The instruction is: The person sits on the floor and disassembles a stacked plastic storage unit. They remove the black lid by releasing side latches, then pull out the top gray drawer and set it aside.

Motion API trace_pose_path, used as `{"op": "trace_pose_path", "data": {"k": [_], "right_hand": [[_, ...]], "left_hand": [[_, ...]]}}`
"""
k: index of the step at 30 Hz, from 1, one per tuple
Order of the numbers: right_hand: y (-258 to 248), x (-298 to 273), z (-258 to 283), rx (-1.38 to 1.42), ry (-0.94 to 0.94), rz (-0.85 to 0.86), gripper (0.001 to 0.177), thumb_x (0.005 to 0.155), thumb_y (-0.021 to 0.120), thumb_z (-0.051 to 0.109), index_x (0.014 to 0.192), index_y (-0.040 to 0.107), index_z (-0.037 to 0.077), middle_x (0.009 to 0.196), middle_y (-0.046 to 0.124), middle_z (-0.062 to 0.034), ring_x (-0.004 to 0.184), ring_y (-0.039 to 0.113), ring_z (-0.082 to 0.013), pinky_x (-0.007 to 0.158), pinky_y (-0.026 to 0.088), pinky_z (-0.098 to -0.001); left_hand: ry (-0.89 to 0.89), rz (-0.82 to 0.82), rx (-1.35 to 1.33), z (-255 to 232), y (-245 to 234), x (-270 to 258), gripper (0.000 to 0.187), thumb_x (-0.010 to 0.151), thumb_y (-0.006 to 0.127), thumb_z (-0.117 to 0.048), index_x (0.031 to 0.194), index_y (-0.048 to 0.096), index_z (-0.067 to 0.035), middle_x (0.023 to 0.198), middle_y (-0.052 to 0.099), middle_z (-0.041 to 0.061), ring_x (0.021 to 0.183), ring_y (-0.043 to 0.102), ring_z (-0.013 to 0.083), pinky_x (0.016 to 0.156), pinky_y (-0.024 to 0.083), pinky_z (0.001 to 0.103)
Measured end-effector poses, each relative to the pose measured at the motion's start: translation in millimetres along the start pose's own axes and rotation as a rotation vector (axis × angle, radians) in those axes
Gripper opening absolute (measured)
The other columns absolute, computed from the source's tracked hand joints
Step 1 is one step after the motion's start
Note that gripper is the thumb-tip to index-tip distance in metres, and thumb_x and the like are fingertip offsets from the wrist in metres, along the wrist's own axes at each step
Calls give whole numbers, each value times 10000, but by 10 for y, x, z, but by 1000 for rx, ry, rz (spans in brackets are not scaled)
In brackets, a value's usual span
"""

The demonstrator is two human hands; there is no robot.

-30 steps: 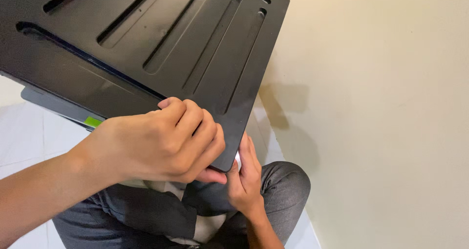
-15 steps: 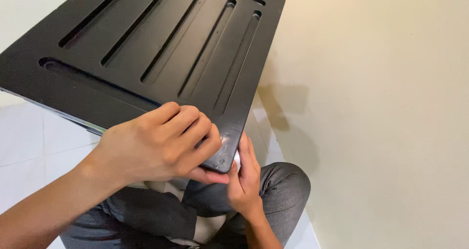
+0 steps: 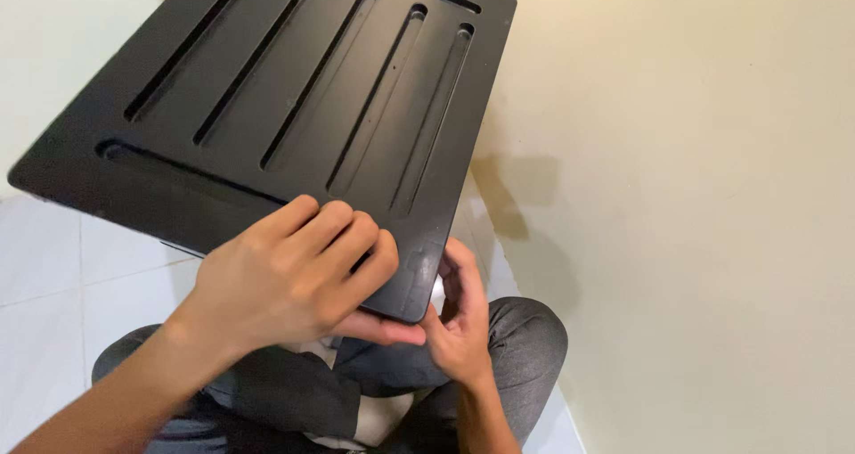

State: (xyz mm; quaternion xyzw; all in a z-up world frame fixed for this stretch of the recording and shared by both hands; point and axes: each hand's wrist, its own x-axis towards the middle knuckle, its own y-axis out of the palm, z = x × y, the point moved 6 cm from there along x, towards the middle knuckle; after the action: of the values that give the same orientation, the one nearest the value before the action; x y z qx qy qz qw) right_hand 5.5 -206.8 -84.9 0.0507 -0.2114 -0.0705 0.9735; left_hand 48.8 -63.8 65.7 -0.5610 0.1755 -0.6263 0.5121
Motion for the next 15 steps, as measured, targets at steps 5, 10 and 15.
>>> {"op": "trace_pose_path", "data": {"k": [5, 10, 15], "right_hand": [[91, -43, -116, -14, 24, -102, 616, 993, 686, 261, 1482, 388, 33, 1390, 528, -82, 1271, 538, -191, 1132, 428, -357], [93, -63, -86, 33, 7, -93, 654, 1019, 692, 459, 1441, 436, 30, 1288, 536, -61, 1218, 550, -177, 1110, 441, -333], [60, -51, -67, 29, -29, -99, 689, 1040, 654, 497, 1445, 445, -20, 1298, 540, -74, 1245, 537, -181, 1121, 419, -322]], "left_hand": [[-44, -51, 27, -41, 30, -40, 677, 902, 546, -735, 944, 671, -71, 885, 649, 80, 771, 619, 231, 687, 528, 338], [-29, -49, -19, -37, 26, -57, 706, 909, 546, -758, 933, 666, -62, 882, 645, 91, 772, 623, 229, 689, 533, 336], [-6, -61, 27, 39, -14, -55, 763, 907, 560, -808, 920, 676, -54, 877, 642, 80, 767, 622, 213, 696, 525, 328]]}}
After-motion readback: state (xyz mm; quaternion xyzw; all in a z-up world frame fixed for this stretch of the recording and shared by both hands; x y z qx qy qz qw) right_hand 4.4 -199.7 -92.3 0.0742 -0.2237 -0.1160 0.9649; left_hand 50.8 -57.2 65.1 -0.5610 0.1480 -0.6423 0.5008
